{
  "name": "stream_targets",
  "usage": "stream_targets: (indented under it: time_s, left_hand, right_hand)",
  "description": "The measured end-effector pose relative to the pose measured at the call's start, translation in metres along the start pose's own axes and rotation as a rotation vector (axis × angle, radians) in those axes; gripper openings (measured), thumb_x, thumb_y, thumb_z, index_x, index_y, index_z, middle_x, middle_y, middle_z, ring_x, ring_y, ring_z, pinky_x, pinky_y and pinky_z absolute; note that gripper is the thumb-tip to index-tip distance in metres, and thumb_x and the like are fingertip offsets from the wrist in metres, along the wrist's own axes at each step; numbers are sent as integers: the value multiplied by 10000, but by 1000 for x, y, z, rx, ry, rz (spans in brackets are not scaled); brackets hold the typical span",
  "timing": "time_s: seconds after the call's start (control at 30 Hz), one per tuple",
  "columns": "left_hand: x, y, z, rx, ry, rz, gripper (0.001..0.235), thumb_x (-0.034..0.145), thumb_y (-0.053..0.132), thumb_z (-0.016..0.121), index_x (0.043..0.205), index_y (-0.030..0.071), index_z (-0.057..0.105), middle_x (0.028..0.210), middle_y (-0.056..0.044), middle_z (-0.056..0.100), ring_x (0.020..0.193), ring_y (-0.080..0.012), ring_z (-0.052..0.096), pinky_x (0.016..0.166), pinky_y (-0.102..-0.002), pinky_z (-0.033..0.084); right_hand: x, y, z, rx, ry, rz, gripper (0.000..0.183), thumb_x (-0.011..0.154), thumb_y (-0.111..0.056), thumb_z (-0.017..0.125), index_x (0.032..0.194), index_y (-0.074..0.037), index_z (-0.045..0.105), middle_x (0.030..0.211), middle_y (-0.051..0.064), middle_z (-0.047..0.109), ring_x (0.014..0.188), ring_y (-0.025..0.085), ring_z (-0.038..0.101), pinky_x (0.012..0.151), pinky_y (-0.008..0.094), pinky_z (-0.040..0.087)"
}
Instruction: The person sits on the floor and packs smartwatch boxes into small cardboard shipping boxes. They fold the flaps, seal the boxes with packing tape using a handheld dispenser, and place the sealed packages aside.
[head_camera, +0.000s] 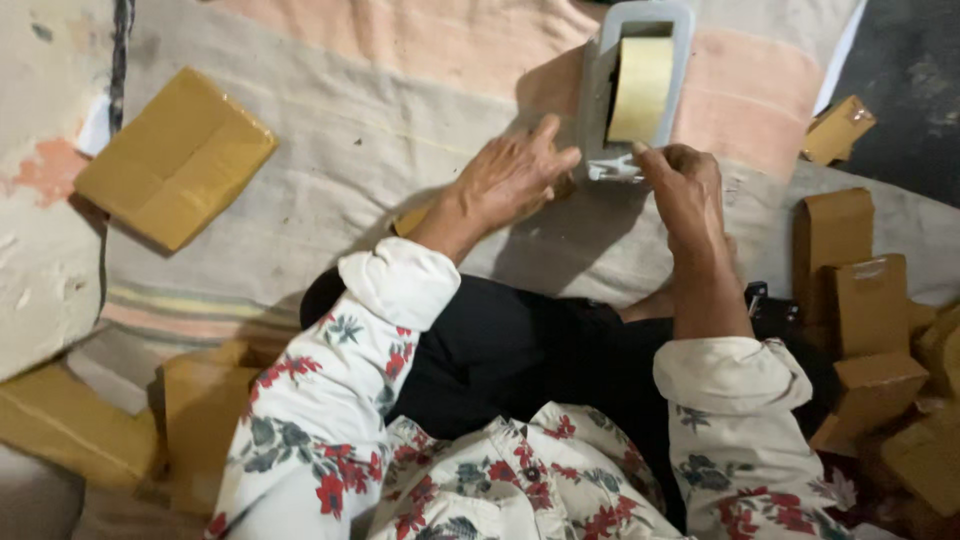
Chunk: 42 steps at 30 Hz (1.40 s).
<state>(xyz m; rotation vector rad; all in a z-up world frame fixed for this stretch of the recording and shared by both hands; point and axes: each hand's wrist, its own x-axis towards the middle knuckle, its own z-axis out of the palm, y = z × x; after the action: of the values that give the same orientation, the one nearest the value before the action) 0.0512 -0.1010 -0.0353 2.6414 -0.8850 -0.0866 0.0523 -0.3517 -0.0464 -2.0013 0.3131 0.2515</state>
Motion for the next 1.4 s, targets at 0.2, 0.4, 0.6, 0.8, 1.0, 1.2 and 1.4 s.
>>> stream_targets:
  time_s: [0.2, 0.4, 0.6, 0.8, 1.0, 1.2, 1.4]
  left_hand:
    - [28, -18, 3, 241, 27, 101, 405, 907, -30, 648, 1272, 130, 576, 1115, -84, 600, 878, -280, 682, 700, -382, 595]
    - [37, -21, 24, 263, -11, 137, 262, 870, 24, 627, 1113, 113, 671, 1041, -99, 626, 885, -298, 689, 722, -399, 594]
    - [43, -18, 37, 303, -66, 4, 104, 896, 77, 645, 965, 118, 710, 1075, -98, 627, 918, -303, 686, 715, -417, 597]
    - [38, -8, 43, 294, -35, -30, 106, 865, 110, 655, 943, 116, 727, 1055, -92, 627, 904, -304, 676, 696, -455, 578]
    - [34, -10, 48, 285, -57, -16, 119, 909, 91, 630, 994, 104, 713, 1085, -126, 616, 925, -317, 653, 695, -441, 566]
    - [37, -18, 50, 231, 41, -23, 92, 907, 138, 623, 917, 118, 712, 1047, -114, 617, 887, -310, 652, 666, -452, 561]
    - [38, -18, 51, 326, 4, -18, 67, 877, 104, 668, 897, 128, 728, 1014, -78, 613, 843, -242, 665, 635, -367, 583]
  right_hand:
    - [14, 11, 22, 262, -6, 63, 269, 910, -226, 815, 858, 30, 750, 729, 29, 695, 620, 92, 553, 585, 263, 426]
    - [18, 14, 24, 275, 17, 96, 268, 898, -197, 843, 812, 26, 722, 708, 40, 648, 585, 113, 497, 550, 277, 373]
    - [-1, -15, 17, 97, 164, -128, 229, 837, -188, 854, 820, -3, 721, 962, 84, 638, 770, 159, 657, 690, 280, 586]
    - [-46, -16, 6, 16, 99, 26, 279, 937, -282, 792, 934, -11, 727, 815, 110, 730, 720, 212, 647, 642, 288, 525]
    - [-66, 11, 19, 514, -42, 265, 315, 990, -317, 698, 849, -36, 680, 803, 85, 731, 690, 186, 725, 565, 273, 536]
    - [-69, 21, 25, 444, -2, 325, 282, 979, -267, 720, 842, -26, 673, 796, 96, 723, 676, 174, 705, 571, 284, 558]
    - [-68, 37, 32, 415, 15, 304, 301, 995, -274, 713, 849, -18, 650, 794, 114, 711, 642, 184, 677, 573, 303, 563]
